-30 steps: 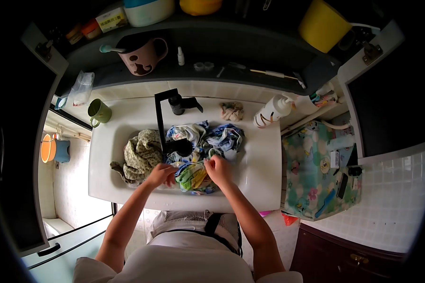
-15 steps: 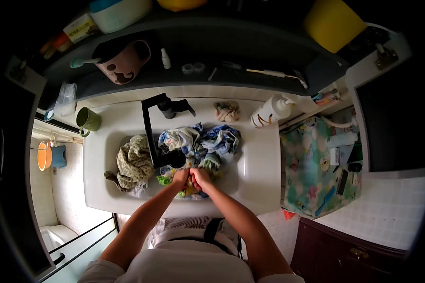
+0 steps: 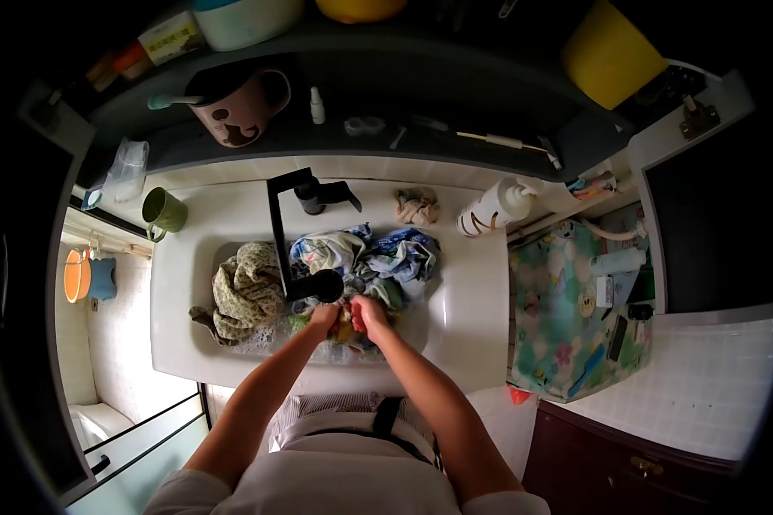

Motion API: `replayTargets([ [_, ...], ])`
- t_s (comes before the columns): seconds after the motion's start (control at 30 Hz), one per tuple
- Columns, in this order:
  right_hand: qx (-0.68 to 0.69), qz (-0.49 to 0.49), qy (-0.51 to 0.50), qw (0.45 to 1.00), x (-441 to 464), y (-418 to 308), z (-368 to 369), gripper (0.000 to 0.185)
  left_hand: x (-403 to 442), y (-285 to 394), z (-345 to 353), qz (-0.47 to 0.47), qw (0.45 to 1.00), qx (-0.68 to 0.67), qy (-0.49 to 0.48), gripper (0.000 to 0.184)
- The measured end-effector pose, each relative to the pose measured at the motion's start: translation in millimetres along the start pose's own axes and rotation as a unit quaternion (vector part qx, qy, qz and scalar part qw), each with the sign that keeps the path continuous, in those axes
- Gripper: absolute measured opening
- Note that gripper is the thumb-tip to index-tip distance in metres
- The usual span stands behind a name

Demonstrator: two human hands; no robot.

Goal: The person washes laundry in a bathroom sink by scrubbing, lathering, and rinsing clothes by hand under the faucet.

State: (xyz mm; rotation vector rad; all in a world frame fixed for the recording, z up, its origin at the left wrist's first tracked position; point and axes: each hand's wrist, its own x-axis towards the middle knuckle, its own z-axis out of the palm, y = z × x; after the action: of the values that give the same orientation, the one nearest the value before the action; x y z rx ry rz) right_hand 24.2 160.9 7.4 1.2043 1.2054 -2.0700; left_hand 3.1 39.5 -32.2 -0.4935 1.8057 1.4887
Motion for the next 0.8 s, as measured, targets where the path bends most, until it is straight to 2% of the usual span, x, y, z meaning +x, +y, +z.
replayTargets([
  [0.07,-0.004,-0.001,-0.056,0.998,-17,1,-13,0.029,-7,-13,-5,0.026,0.993,-0.115,-0.007,0.027],
  [0.1,-0.034,0.008,-0.055,0.998,-36,-4,-9,0.032,-40,15,-16,0.003,0.996,-0.045,-0.072,0.037],
  [0.2,-0.075,0.017,-0.099,0.992,-55,-7,-1,0.033,-55,21,-29,-0.061,0.974,-0.115,-0.187,0.037],
  [0.23,-0.093,0.026,-0.098,0.991,-54,-7,2,0.033,-59,26,-26,-0.106,0.975,-0.087,-0.176,0.035],
  [0.33,-0.115,0.044,-0.058,0.991,-33,1,2,0.033,-67,43,-18,-0.15,0.936,-0.188,-0.257,0.034],
  [0.37,-0.069,0.057,-0.088,0.992,-27,3,-3,0.031,-64,40,-14,-0.169,0.935,-0.199,-0.24,0.033],
  [0.43,-0.08,0.041,-0.036,0.995,-19,10,-1,0.031,-48,22,-4,-0.207,0.931,-0.223,-0.202,0.032],
  [0.53,-0.08,0.007,0.017,0.997,-10,19,0,0.032,-32,3,15,-0.038,0.99,-0.133,-0.022,0.029],
  [0.57,-0.076,0.002,0.021,0.997,-7,22,0,0.032,-28,-2,18,-0.027,0.992,-0.127,-0.004,0.027],
  [0.67,-0.082,0.009,0.044,0.996,5,20,5,0.032,-26,9,18,-0.05,0.996,-0.07,-0.005,0.027],
  [0.7,-0.085,0.017,0.054,0.995,8,19,7,0.032,4,-20,21,-0.115,0.981,-0.149,-0.049,0.03],
  [0.8,-0.113,0.024,0.074,0.991,18,16,10,0.032,15,-25,19,-0.108,0.961,-0.216,-0.131,0.05],
])
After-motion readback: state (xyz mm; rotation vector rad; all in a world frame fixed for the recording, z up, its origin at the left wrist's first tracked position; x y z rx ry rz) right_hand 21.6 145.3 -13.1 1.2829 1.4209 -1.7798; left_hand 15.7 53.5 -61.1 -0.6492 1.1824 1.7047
